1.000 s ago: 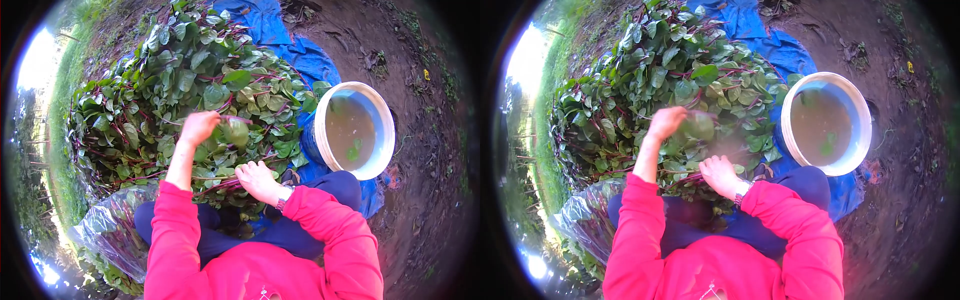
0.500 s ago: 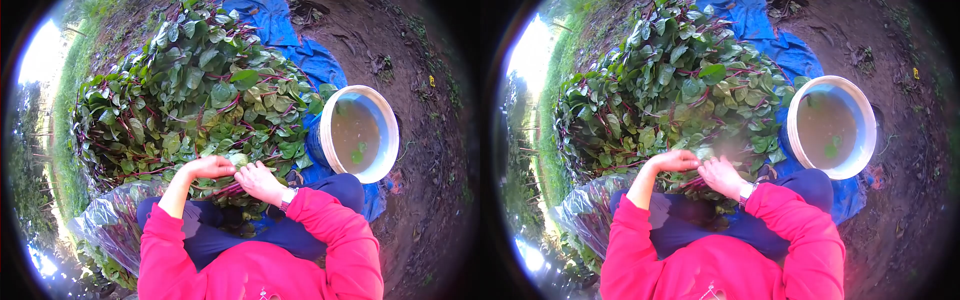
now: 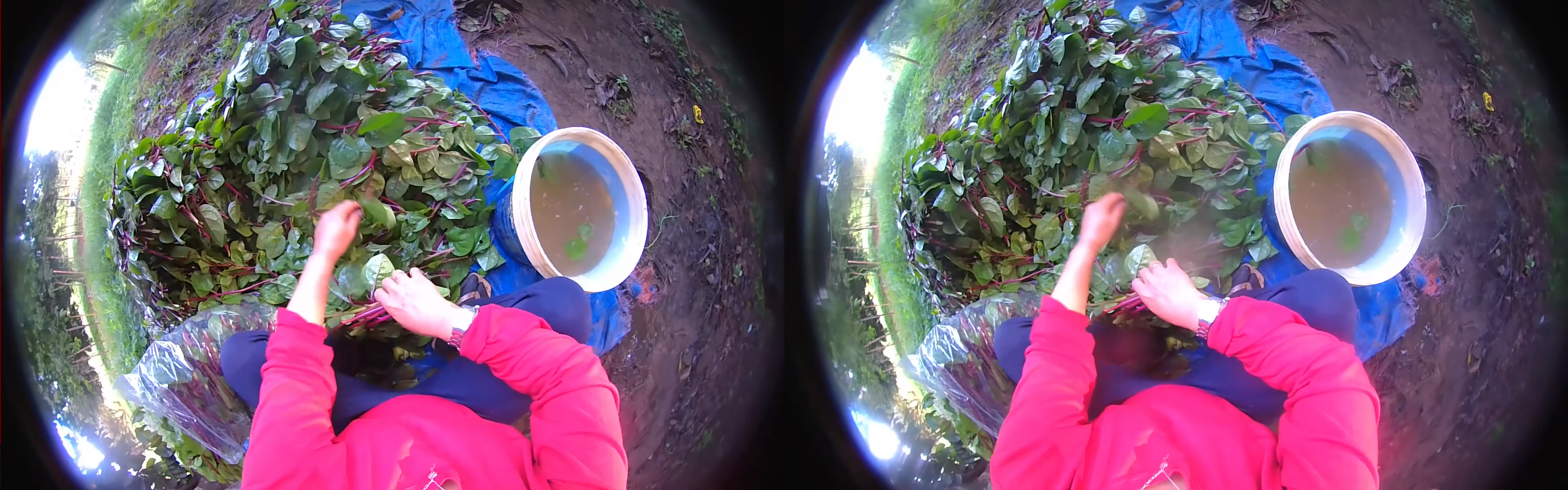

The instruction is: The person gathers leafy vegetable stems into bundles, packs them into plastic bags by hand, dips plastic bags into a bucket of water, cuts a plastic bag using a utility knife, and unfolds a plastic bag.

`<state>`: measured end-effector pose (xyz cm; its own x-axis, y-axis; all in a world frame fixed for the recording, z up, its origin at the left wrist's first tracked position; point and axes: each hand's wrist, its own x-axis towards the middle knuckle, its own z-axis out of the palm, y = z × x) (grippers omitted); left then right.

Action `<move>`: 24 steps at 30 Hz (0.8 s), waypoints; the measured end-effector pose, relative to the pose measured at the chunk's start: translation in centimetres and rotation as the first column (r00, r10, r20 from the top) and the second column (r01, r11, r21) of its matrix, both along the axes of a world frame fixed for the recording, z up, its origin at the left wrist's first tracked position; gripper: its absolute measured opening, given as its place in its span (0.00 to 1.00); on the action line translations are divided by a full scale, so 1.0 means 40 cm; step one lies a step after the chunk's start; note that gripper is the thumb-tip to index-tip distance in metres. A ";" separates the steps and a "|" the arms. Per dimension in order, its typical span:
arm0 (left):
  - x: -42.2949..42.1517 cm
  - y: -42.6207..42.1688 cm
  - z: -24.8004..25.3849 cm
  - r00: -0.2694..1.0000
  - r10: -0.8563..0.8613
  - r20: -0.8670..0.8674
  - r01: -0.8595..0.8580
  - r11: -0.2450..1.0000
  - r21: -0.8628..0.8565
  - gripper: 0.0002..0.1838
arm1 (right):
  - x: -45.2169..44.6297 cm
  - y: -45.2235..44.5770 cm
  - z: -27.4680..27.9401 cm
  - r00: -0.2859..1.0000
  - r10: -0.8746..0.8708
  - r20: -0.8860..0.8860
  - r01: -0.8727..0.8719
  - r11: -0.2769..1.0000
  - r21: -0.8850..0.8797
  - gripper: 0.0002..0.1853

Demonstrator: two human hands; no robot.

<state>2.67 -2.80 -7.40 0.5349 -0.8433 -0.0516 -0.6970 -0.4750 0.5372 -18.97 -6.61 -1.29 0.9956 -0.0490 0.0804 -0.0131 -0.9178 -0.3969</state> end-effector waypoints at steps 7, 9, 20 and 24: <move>0.000 0.047 0.312 0.583 0.030 -0.812 -0.466 0.831 -0.304 0.10 | 0.017 -0.027 0.024 0.998 -0.065 0.010 0.064 0.995 0.080 0.08; -0.024 0.077 0.336 0.489 -0.007 -0.872 -0.479 0.833 -0.276 0.10 | 0.024 -0.034 0.029 0.994 -0.085 0.066 0.078 0.991 0.109 0.08; 0.010 0.111 0.323 0.842 -0.112 0.527 0.163 0.985 -0.051 0.08 | 0.037 -0.059 0.052 0.990 -0.041 0.138 0.032 0.997 0.068 0.10; 0.160 0.154 0.311 0.878 0.468 -0.102 -0.464 0.780 -0.420 0.10 | 0.023 -0.053 0.036 0.996 -0.015 0.083 0.012 0.999 0.042 0.11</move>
